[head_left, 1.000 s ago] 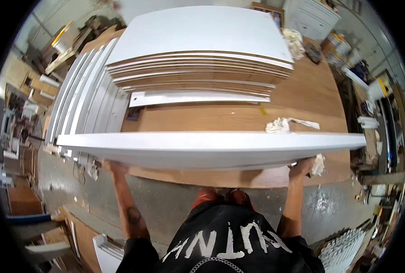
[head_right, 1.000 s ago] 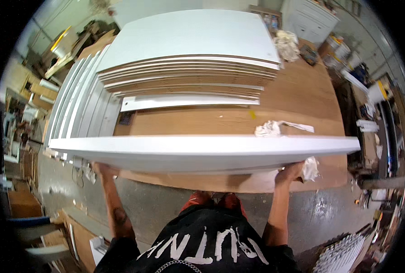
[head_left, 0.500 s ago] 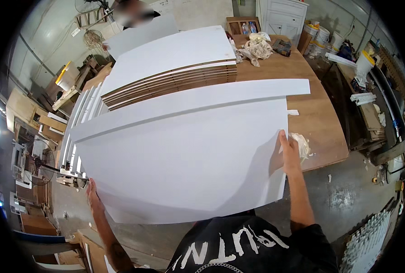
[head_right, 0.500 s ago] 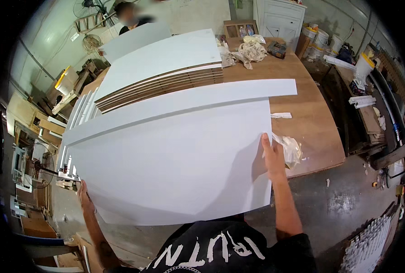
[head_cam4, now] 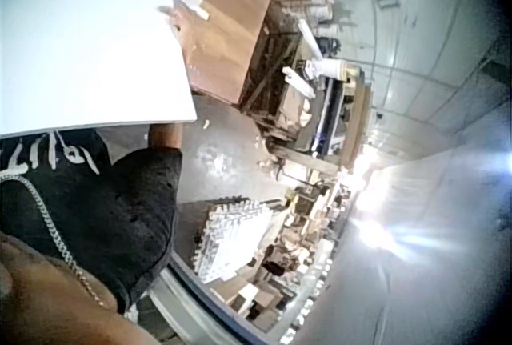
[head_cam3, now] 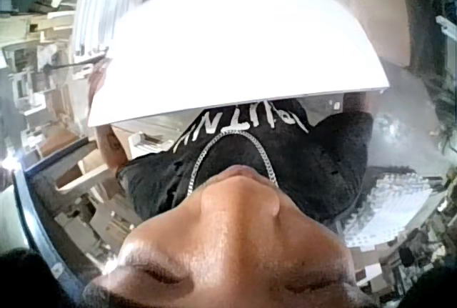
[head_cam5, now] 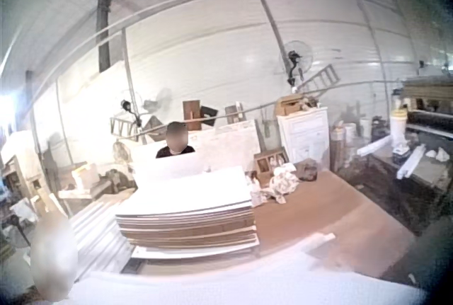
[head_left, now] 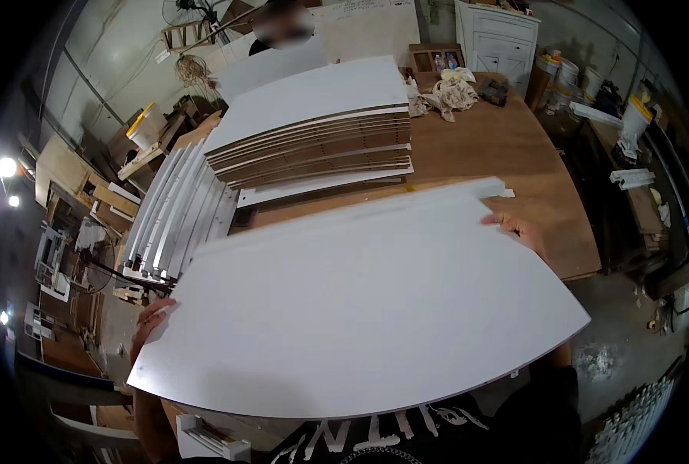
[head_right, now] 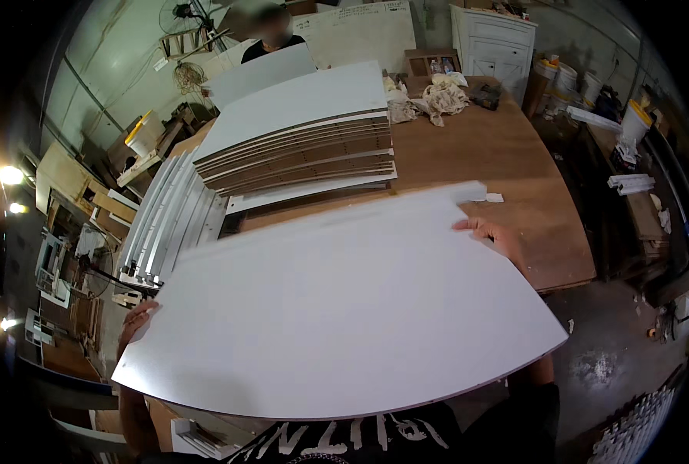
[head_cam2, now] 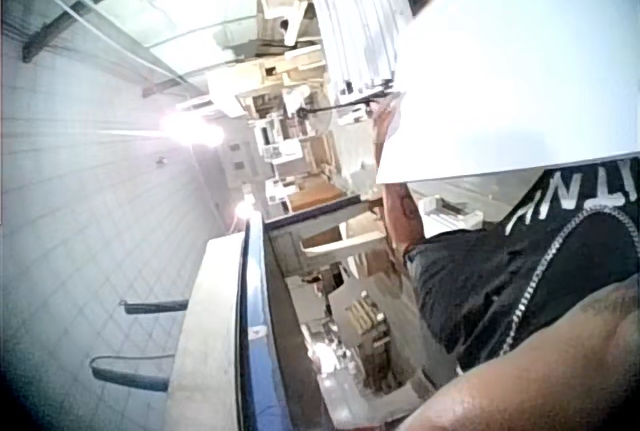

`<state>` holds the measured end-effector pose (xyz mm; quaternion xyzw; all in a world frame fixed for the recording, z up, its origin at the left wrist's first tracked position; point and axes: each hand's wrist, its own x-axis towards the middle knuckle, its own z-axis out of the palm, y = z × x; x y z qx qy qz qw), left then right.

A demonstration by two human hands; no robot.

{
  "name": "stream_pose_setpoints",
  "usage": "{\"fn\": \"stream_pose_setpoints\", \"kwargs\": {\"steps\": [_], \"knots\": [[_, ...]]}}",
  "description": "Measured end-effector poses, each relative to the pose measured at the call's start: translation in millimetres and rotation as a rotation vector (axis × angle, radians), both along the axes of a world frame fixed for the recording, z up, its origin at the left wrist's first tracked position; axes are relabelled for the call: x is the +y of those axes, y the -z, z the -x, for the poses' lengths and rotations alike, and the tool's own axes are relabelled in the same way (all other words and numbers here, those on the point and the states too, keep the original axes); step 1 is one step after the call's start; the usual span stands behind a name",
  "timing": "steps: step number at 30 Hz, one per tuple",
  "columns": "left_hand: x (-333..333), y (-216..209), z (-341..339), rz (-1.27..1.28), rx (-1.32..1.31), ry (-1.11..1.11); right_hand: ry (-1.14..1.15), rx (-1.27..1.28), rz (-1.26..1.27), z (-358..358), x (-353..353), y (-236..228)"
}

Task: The person wipes a wooden board with a cloth, applies glue to the edge of boards using a squeeze bag, and then stacks the boards on a table.

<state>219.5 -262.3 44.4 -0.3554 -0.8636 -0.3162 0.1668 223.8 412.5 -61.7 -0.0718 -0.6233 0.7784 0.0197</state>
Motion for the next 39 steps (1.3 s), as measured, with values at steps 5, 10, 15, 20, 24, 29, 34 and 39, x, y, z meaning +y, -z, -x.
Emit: {"fn": "stream_pose_setpoints", "kwargs": {"steps": [5, 10, 15, 20, 24, 29, 34, 39], "knots": [[-35.6, 38.4, 7.9, -0.351, -0.393, 0.130, 0.017, -0.197, 0.127, -27.2, -15.1, -3.8], [-77.5, 63.0, 29.7, -0.420, -0.585, 0.137, -0.023, 0.074, -0.151, -63.3, -43.7, 42.7], [-128.7, 94.5, 72.9, -0.409, -0.676, 0.108, 0.099, -0.091, 0.014, -83.2, -79.8, 57.4], [-134.7, 113.2, 141.3, -0.464, -0.687, 0.185, 0.247, -0.109, -0.379, -61.0, -121.5, 43.7], [-175.8, 138.5, 215.5, -0.671, -1.216, -0.050, 0.320, 0.091, -1.076, -27.5, -116.8, 50.0], [-135.2, 156.4, 267.2, -0.550, -1.252, -0.132, 0.496, -0.145, 0.067, 6.6, -102.2, 69.2], [-123.4, 115.1, 305.4, -0.419, -1.391, -0.287, 0.602, -0.594, -0.079, 29.2, -78.9, 55.1], [-119.1, 139.7, 327.7, -0.166, -0.264, -0.371, 0.873, -0.321, -0.301, 48.2, -81.7, 64.6]]}}
